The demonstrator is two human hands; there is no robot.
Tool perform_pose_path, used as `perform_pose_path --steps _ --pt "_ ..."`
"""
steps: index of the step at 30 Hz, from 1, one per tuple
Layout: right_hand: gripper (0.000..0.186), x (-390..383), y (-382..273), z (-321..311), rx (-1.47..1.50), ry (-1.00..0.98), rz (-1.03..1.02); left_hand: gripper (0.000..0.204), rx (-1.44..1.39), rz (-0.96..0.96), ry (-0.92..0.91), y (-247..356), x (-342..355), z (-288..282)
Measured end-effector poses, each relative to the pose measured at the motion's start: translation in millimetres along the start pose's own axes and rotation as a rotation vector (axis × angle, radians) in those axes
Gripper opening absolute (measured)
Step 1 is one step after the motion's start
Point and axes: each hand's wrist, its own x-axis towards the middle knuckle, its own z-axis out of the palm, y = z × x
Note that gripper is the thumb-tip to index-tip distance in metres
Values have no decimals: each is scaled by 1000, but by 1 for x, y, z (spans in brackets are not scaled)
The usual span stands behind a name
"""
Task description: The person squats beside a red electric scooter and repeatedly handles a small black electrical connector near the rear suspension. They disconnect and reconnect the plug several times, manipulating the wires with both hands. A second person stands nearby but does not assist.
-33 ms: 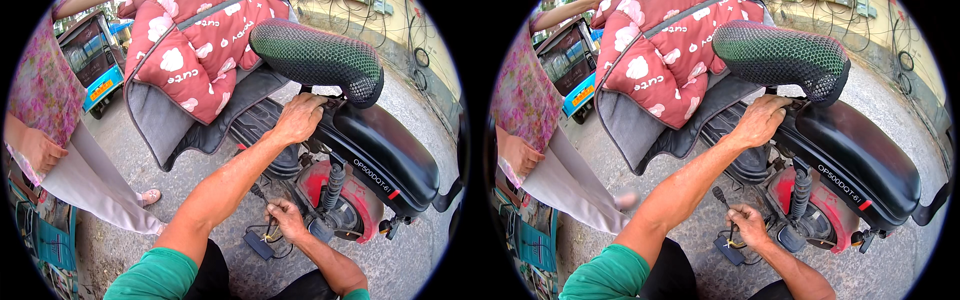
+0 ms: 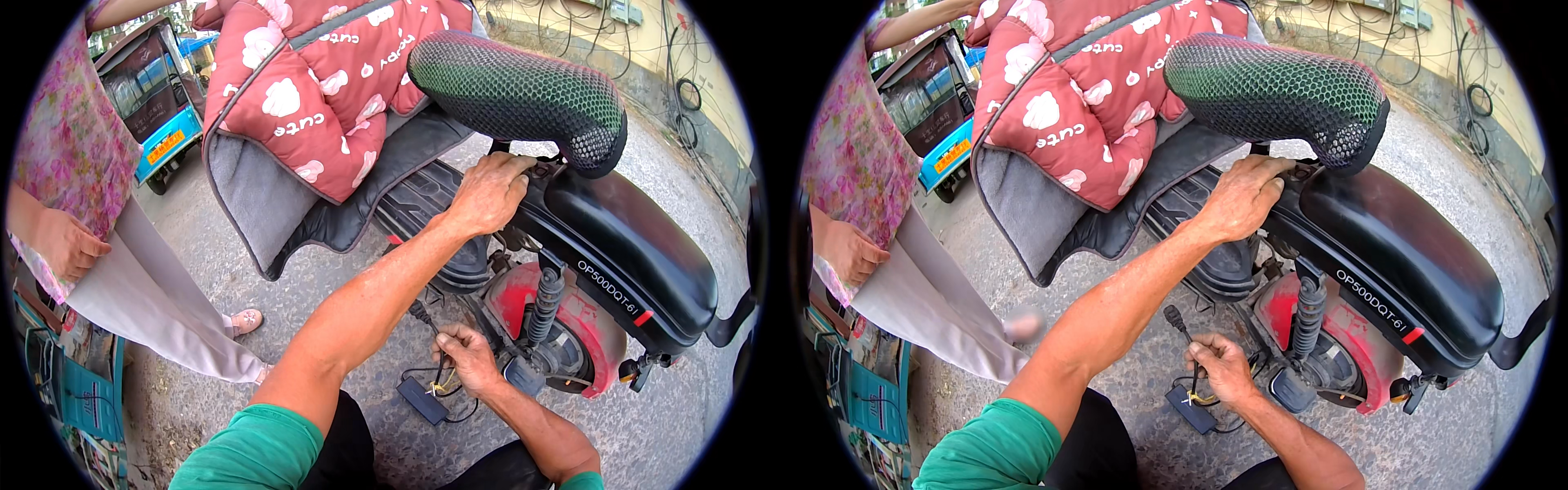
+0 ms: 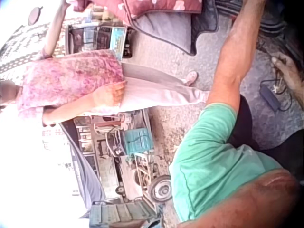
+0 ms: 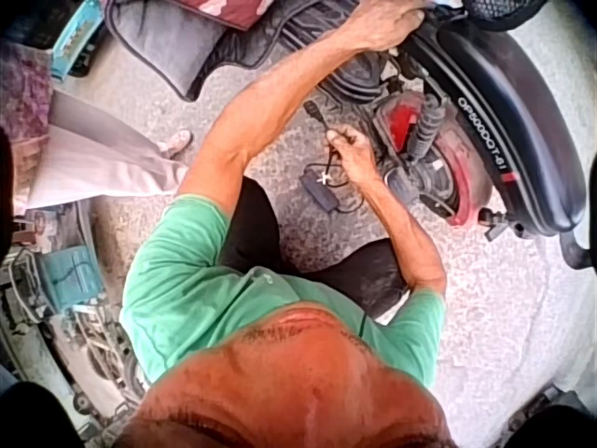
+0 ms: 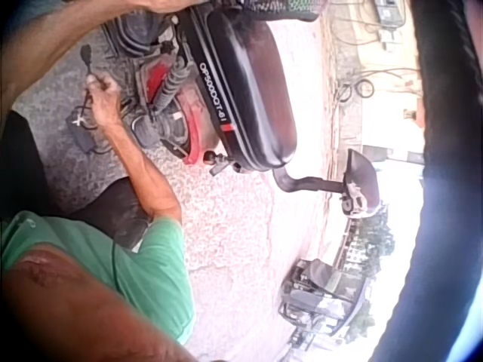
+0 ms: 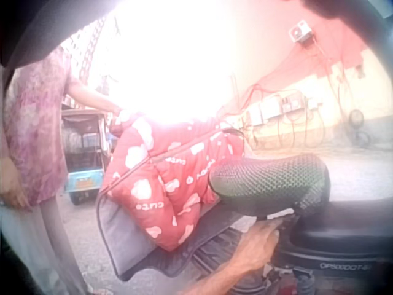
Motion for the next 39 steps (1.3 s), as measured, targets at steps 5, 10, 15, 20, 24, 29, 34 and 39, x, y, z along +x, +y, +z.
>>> perform_pose_path --steps 5,10,15,20,24,29,34,39 --pt "35 -1 1 1 -7 9 9 39 19 5 -73 -1 4 -4" --pt "34 -1 2 1 -17 4 -3 41 22 -19 -84 1 4 -5" --pt "33 -3 3 2 -21 5 -8 42 35 -31 -82 1 2 -5" --pt "34 -4 2 2 -28 12 -9 42 32 -68 -79 3 1 -4" --pt "34 -5 0 3 -20 6 -16 41 35 -65 -57 4 1 -4" --pt "31 -4 2 1 -57 41 -26 40 47 15 -70 -4 4 -4" --pt "26 -3 -1 0 70 116 -127 40 -67 5 -145 -5 -1 -30" --pt "22 -6 -13 -6 245 148 -165 40 -155 -299 -132 15 -74 -71"
